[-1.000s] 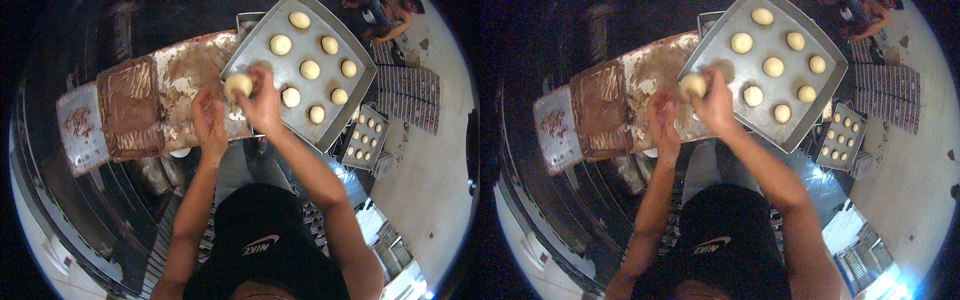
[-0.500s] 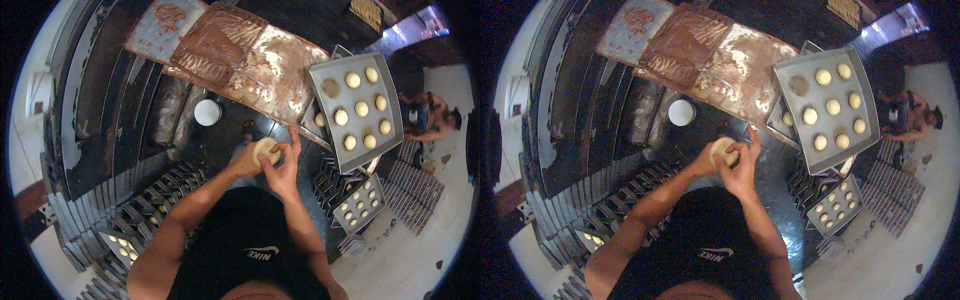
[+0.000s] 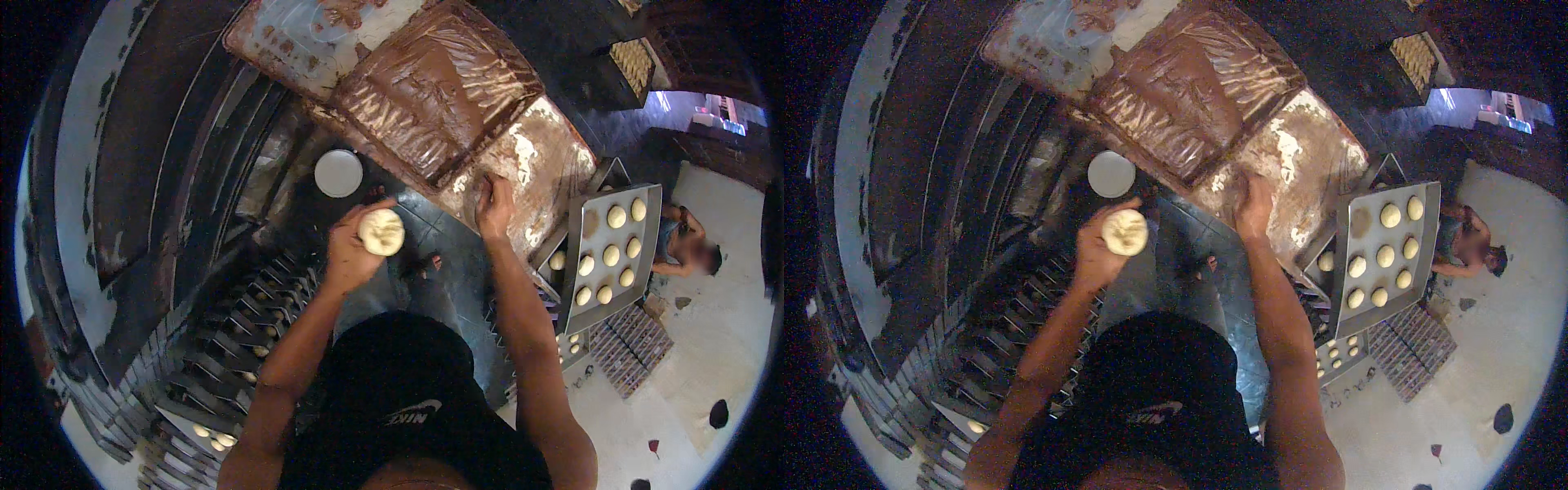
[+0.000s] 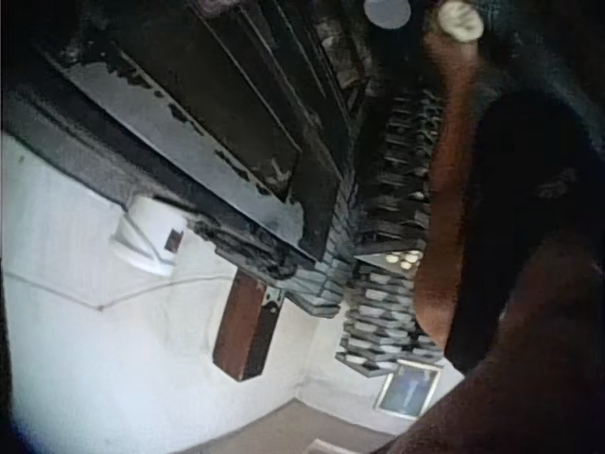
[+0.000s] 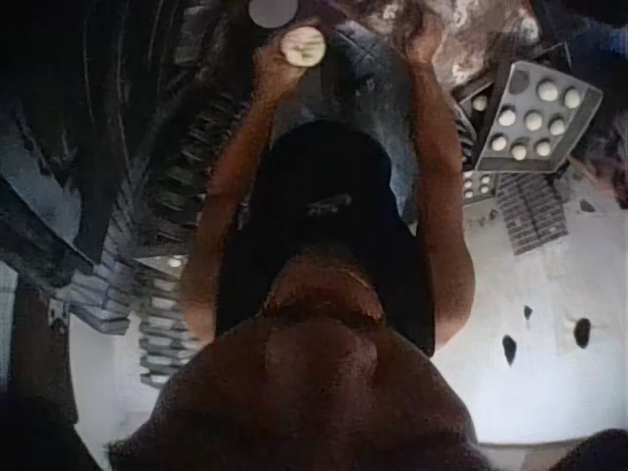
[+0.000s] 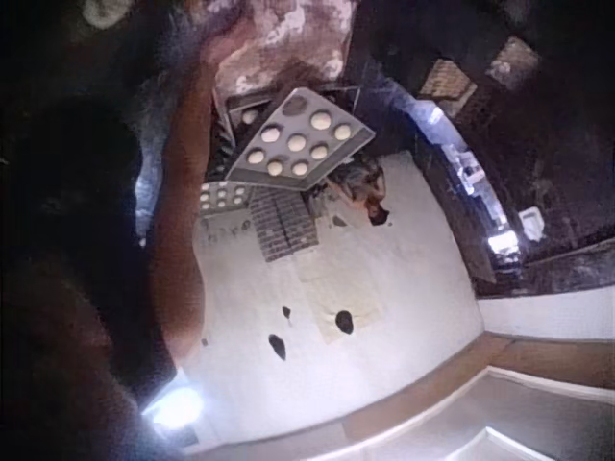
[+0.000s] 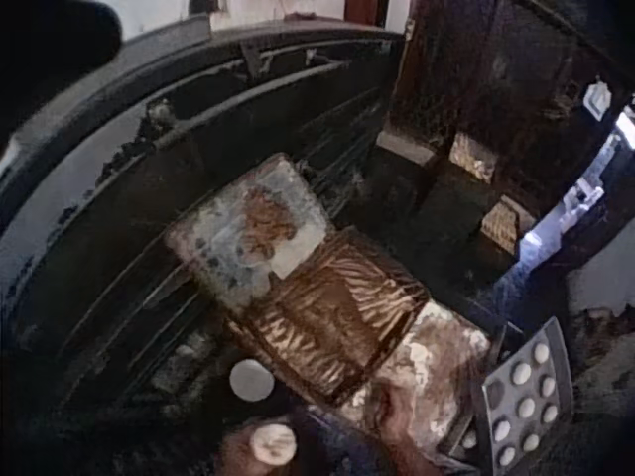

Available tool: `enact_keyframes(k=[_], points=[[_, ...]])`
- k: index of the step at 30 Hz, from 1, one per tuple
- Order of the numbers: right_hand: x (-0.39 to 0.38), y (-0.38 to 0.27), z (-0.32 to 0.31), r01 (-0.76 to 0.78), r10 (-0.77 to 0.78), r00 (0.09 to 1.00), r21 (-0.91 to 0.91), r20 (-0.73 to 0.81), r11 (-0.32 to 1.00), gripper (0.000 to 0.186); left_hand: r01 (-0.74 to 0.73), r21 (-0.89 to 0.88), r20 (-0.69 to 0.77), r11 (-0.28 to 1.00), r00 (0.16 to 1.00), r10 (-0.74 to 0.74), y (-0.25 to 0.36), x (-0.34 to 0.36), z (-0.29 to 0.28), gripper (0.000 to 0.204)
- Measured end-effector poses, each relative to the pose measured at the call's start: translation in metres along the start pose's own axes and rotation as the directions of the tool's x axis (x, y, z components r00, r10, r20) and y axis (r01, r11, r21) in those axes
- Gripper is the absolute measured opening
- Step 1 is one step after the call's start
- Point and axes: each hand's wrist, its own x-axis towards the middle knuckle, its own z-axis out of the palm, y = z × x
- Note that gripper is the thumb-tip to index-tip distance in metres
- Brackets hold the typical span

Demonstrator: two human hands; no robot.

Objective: The person fills dough balls with a brown paste using a small knife and places them onto a metal baking tray.

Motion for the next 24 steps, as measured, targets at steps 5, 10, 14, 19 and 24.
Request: enact_keyframes(k=[5, 10, 14, 19, 24], points=[[0.073, -0.099, -0.027, 0.127, -0.096, 0.957, -0.096, 0.275, 0.987, 0.039, 0.119, -0.170, -0.039, 0.978, 0.991, -0.128, -0.014, 0.042, -0.066, 0.056], [0.152, -0.101, -0.021, 0.237, -0.089, 0.856, -0.233, 0.510, 0.943, 0.046, 0.117, -0.313, -0.001, 0.942, 0.992, -0.124, -0.006, 0.084, -0.087, 0.051], [0.171, -0.102, -0.012, 0.411, -0.194, 0.794, -0.274, 0.576, 0.869, 0.047, 0.117, -0.393, -0.058, 0.912, 0.987, -0.152, -0.001, 0.087, -0.096, 0.046], [0.167, -0.077, 0.012, 0.431, 0.159, 0.632, -0.515, 0.758, 0.741, 0.029, 0.049, -0.245, -0.051, 0.968, 0.997, -0.064, -0.010, 0.078, -0.096, 0.055], [0.150, -0.098, 0.028, 0.351, 0.234, 0.534, -0.465, 0.812, 0.813, 0.026, 0.072, -0.199, -0.135, 0.977, 0.986, -0.100, -0.005, 0.071, -0.097, 0.056]])
